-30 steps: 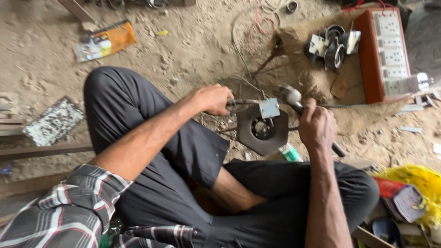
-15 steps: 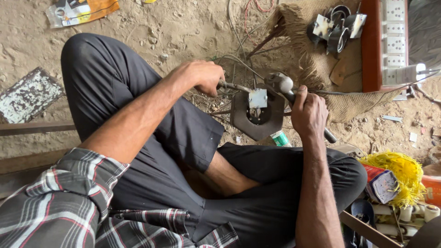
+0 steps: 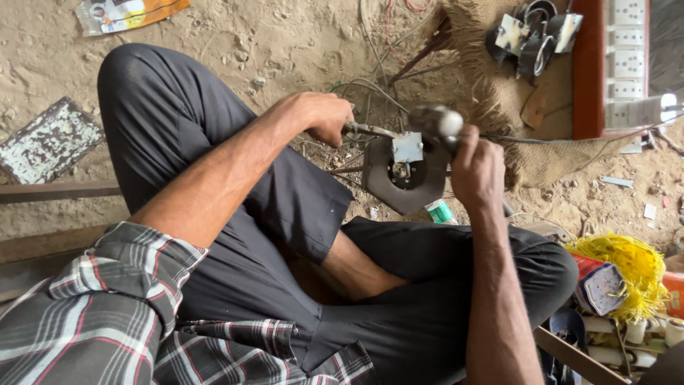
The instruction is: The person sits cross-legged on the ground and repeatedly strikes a small metal piece with a hammer. The metal piece is held in place by pliers on a metal base. The person adjusts the piece occasionally and continues hammering.
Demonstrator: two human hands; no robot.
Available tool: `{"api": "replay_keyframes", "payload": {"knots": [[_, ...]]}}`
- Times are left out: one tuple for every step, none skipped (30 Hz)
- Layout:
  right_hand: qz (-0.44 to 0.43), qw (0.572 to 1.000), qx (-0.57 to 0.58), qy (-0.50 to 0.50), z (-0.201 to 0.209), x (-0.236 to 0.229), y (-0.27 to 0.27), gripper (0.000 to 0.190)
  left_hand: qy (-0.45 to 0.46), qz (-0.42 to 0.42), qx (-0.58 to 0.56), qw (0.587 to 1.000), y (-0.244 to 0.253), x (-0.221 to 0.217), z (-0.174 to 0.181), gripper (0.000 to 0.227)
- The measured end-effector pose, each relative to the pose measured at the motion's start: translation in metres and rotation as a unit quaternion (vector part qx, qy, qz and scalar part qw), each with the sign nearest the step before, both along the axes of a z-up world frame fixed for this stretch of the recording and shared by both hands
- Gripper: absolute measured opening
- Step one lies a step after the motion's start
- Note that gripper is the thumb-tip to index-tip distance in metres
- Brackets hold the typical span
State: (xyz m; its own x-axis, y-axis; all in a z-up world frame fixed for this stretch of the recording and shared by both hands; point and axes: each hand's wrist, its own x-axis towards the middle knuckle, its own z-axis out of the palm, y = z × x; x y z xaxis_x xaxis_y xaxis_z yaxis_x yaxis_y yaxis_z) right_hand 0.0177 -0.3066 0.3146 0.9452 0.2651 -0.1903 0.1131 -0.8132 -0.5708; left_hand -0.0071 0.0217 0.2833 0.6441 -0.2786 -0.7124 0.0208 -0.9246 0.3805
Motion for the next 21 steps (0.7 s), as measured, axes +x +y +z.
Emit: {"api": "replay_keyframes", "payload": {"knots": [[0.074,0.98,-0.038,-0.181,-0.003,-0.001,-0.001,0.056,-0.02,-0.005,-0.003,1.0,0.0,0.0,0.001,0.007],[0.15,0.921,-0.071,-0.353,-0.006,-0.002,-0.003,0.056,-0.04,-0.01,-0.006,0.999,0.001,-0.001,0.001,0.01],[0.223,0.827,-0.102,-0.507,-0.008,-0.006,-0.006,0.058,-0.06,-0.018,-0.01,0.998,0.0,-0.003,0.001,0.015],[0.202,0.889,-0.163,-0.376,-0.013,-0.008,-0.005,0.056,-0.053,-0.017,-0.01,0.998,0.0,-0.005,0.0,0.013],[0.179,0.928,-0.221,-0.24,-0.016,-0.006,-0.004,0.054,-0.053,-0.017,-0.011,0.998,-0.002,-0.002,0.001,0.012],[0.154,0.945,-0.272,-0.096,-0.017,-0.004,-0.003,0.052,-0.052,-0.018,-0.012,0.998,-0.003,0.0,0.002,0.011],[0.113,0.962,-0.239,-0.072,-0.018,-0.004,-0.002,0.054,-0.042,-0.015,-0.008,0.999,-0.002,0.0,0.002,0.012],[0.072,0.975,-0.206,-0.049,-0.018,-0.004,0.0,0.056,-0.032,-0.013,-0.004,0.999,-0.002,0.0,0.003,0.013],[0.032,0.985,-0.171,-0.024,-0.017,-0.005,0.002,0.06,-0.02,-0.009,0.0,1.0,-0.002,-0.001,0.003,0.015],[0.03,0.985,-0.166,-0.046,-0.014,-0.006,0.004,0.06,-0.021,-0.01,0.002,1.0,-0.001,-0.001,0.003,0.015],[0.028,0.984,-0.161,-0.068,-0.011,-0.006,0.005,0.061,-0.021,-0.009,0.003,1.0,-0.001,-0.002,0.003,0.016],[0.026,0.983,-0.157,-0.09,-0.007,-0.007,0.007,0.061,-0.022,-0.008,0.004,1.0,0.0,-0.001,0.004,0.017],[0.025,0.983,-0.164,-0.078,-0.003,-0.008,0.008,0.063,-0.026,-0.008,0.009,1.0,0.001,-0.001,0.004,0.017],[0.023,0.983,-0.171,-0.066,0.001,-0.009,0.01,0.066,-0.031,-0.008,0.014,0.999,0.003,0.001,0.004,0.018],[0.021,0.982,-0.178,-0.055,0.006,-0.009,0.012,0.069,-0.036,-0.008,0.018,0.999,0.004,0.002,0.004,0.02],[0.011,0.987,-0.157,-0.041,0.01,-0.01,0.012,0.067,-0.04,0.0,0.011,0.999,0.005,0.003,0.002,0.025],[0.003,0.991,-0.133,-0.027,0.014,-0.01,0.014,0.066,-0.045,0.008,0.005,0.999,0.008,0.005,0.001,0.03],[-0.005,0.994,-0.11,-0.014,0.017,-0.01,0.015,0.065,-0.05,0.017,0.0,0.999,0.01,0.006,0.0,0.036],[0.036,0.993,-0.068,-0.094,0.019,-0.011,0.017,0.065,-0.058,0.013,0.001,0.998,0.012,0.008,-0.003,0.039],[0.078,0.982,-0.026,-0.172,0.021,-0.012,0.018,0.066,-0.065,0.01,0.003,0.998,0.012,0.008,-0.005,0.041],[0.12,0.961,0.016,-0.248,0.021,-0.013,0.019,0.067,-0.072,0.007,0.005,0.997,0.013,0.009,-0.008,0.044]]}}
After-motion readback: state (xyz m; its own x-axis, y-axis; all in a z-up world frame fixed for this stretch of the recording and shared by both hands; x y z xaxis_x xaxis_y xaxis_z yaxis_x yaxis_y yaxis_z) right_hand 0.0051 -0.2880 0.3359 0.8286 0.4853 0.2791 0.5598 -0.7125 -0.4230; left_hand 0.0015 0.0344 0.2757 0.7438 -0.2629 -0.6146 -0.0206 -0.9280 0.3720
